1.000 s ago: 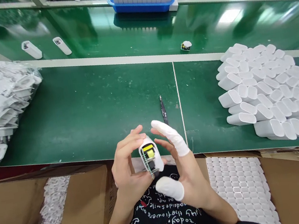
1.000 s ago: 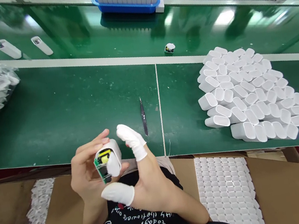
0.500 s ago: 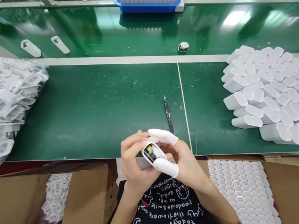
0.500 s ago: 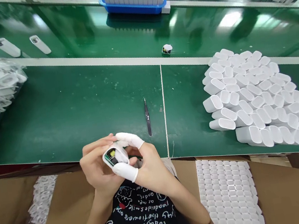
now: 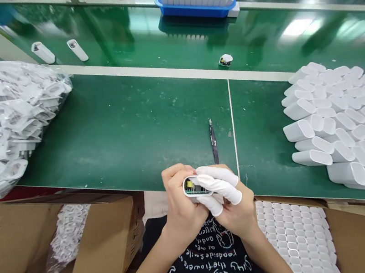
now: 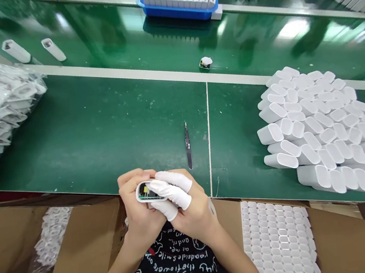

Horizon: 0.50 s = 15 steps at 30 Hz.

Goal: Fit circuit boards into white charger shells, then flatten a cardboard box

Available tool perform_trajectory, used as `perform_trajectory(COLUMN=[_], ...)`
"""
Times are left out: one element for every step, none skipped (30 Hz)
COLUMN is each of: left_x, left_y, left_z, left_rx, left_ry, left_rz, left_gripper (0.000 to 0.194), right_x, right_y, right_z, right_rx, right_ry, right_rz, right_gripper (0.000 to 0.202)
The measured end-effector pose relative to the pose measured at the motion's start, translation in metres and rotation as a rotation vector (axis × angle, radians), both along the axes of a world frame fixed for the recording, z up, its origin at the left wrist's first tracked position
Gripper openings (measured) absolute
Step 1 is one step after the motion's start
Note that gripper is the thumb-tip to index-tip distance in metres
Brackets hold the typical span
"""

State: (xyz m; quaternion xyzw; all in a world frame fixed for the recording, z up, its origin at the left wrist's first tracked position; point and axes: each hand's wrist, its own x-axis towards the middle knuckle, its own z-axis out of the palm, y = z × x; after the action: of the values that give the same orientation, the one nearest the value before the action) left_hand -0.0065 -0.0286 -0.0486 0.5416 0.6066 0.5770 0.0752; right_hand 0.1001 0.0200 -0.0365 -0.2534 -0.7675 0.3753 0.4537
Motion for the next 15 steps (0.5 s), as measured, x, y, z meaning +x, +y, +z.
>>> perform_trajectory(left_x=[-0.0004, -0.0007, -0.0008, -0.0006, -0.0003, 0.0001, 0.0004, 0.0005, 0.0004, 0.0001, -0.0004, -0.001, -0.0017, -0.0023, -0.0027], left_y=[-0.0008, -0.0014, -0.0018, -0.002, -0.0022, -0.0023, -0.0024, -0.0025, -0.0026, -0.0027, -0.0028, -0.0029, -0.003, -0.003, -0.0029], left_z=[0.0004, 0.001, 0.0017, 0.0025, 0.0032, 0.0038, 0.0044, 0.0048, 0.0052, 0.0054, 0.0055, 0.0055, 0.0053, 0.0052, 0.005], left_rx=[-0.009, -0.02, -0.028, -0.029, -0.025, -0.018, -0.013, -0.011, -0.012, -0.015, -0.019, -0.022, -0.026, -0.03, -0.034], left_ry=[0.007, 0.007, -0.001, -0.011, -0.02, -0.023, -0.022, -0.013, 0.003, 0.02, 0.035, 0.049, 0.057, 0.057, 0.05], left_rz=[-0.006, -0.008, -0.005, -0.004, -0.004, -0.006, -0.007, -0.01, -0.011, -0.012, -0.011, -0.013, -0.02, -0.031, -0.047], left_gripper=[0.047, 0.047, 0.048, 0.048, 0.048, 0.049, 0.049, 0.049, 0.049, 0.049, 0.048, 0.048, 0.048, 0.049, 0.05], right_x=[0.0009, 0.0015, 0.0019, 0.002, 0.0021, 0.0021, 0.0022, 0.0024, 0.0028, 0.0032, 0.0036, 0.004, 0.0043, 0.0044, 0.0044], right_y=[0.0022, 0.0039, 0.0051, 0.0059, 0.0063, 0.0064, 0.0065, 0.0065, 0.0068, 0.0072, 0.0079, 0.0087, 0.0097, 0.0107, 0.0115], right_z=[-0.0014, -0.0029, -0.0043, -0.0055, -0.0063, -0.0067, -0.0066, -0.0062, -0.0054, -0.0046, -0.0038, -0.0033, -0.0031, -0.0035, -0.0043], right_rx=[-0.01, -0.029, -0.06, -0.1, -0.134, -0.153, -0.153, -0.135, -0.098, -0.053, -0.01, 0.021, 0.04, 0.045, 0.034], right_ry=[0.009, 0.019, 0.031, 0.052, 0.076, 0.094, 0.101, 0.093, 0.072, 0.044, 0.018, 0.003, -0.003, -0.003, 0.007], right_rz=[0.022, 0.047, 0.068, 0.084, 0.094, 0.103, 0.11, 0.113, 0.109, 0.104, 0.097, 0.091, 0.088, 0.094, 0.108], right_gripper=[0.039, 0.037, 0.035, 0.034, 0.035, 0.037, 0.038, 0.04, 0.04, 0.039, 0.038, 0.037, 0.036, 0.034, 0.032])
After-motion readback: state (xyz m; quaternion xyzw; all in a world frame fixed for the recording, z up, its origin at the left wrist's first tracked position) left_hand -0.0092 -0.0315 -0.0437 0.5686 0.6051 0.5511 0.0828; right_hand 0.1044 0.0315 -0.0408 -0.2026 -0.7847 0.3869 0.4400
